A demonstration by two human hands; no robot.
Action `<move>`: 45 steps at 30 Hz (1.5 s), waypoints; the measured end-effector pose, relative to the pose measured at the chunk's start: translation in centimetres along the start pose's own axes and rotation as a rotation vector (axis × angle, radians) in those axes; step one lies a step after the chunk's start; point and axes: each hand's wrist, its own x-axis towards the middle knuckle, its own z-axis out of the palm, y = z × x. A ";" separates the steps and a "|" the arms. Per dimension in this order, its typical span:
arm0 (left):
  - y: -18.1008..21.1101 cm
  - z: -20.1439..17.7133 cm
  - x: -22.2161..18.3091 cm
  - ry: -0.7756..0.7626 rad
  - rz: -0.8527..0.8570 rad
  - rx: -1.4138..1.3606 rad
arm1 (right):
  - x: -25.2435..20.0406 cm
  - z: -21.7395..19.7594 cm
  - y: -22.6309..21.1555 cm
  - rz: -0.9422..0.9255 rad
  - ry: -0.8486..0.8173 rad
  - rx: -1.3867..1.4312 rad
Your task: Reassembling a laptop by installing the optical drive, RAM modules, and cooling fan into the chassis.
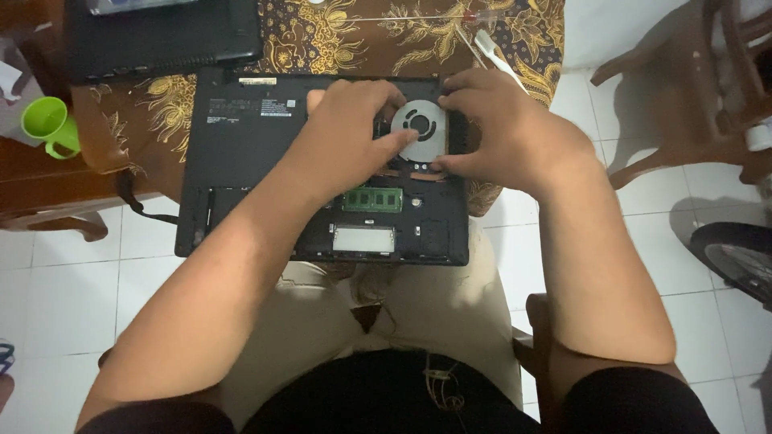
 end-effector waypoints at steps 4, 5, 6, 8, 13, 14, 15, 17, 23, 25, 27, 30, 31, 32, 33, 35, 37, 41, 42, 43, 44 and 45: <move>-1.3 1.0 0.7 0.096 0.068 -0.068 | 0.2 1.1 2.0 -0.193 0.112 0.009; -1.0 0.7 0.6 0.097 0.067 -0.068 | 0.2 0.8 1.3 -0.194 0.112 0.010; -0.7 0.5 0.4 0.109 -0.005 -0.139 | 0.2 0.6 0.7 -0.091 0.083 -0.006; 0.2 -0.5 0.1 0.121 -0.077 -0.210 | 0.3 0.5 0.3 0.012 0.054 -0.023; 0.4 -1.0 -0.1 0.046 -0.248 -0.250 | 0.5 1.3 1.8 -0.220 0.112 0.023; 0.4 -1.0 -0.1 0.045 -0.248 -0.250 | 0.5 1.3 1.9 -0.220 0.112 0.023; 0.4 -0.9 -0.1 0.037 -0.245 -0.228 | 0.5 1.2 2.1 -0.265 0.110 0.025; 0.3 -0.7 0.1 0.028 -0.243 -0.205 | 0.4 0.8 1.7 -0.309 0.108 0.027; -0.5 0.5 0.4 0.065 -0.155 -0.063 | 0.0 0.0 0.8 -0.148 0.050 0.035; -0.4 0.5 0.4 0.074 -0.135 -0.055 | 0.0 0.0 0.7 -0.132 0.032 0.029; -0.5 0.6 0.4 0.075 -0.144 -0.051 | 0.1 0.3 1.3 -0.190 0.053 0.028; -0.1 0.6 0.3 0.069 -0.158 -0.052 | 0.0 0.0 0.8 -0.170 0.028 0.019; 0.0 0.6 0.2 0.059 -0.163 -0.056 | 0.0 -0.2 0.3 -0.092 -0.016 0.013; 0.0 0.6 0.2 0.060 -0.164 -0.056 | 0.1 -0.2 0.3 -0.093 -0.016 0.013; -0.1 0.6 0.2 0.068 -0.146 -0.048 | 0.1 -0.2 0.2 -0.069 -0.035 -0.003; -0.2 0.6 0.3 0.073 -0.128 -0.040 | 0.0 0.0 0.5 -0.043 -0.054 -0.018; -0.4 0.7 0.4 0.087 -0.111 -0.006 | -0.1 0.5 1.1 -0.151 0.027 0.011; -0.8 1.1 0.7 0.100 -0.085 0.035 | 0.1 0.4 1.0 -0.166 0.018 -0.016; -0.9 1.2 0.7 0.121 -0.075 0.034 | 0.2 0.2 0.9 -0.165 0.004 0.000; -1.0 1.4 0.7 0.142 -0.066 0.033 | 0.1 0.1 0.7 -0.163 -0.011 0.016; -1.0 1.2 0.6 0.142 -0.066 0.033 | 0.1 0.0 0.4 -0.163 -0.011 0.016; -1.0 1.1 0.5 0.129 -0.050 0.016 | 0.0 -0.2 0.1 -0.120 -0.033 0.001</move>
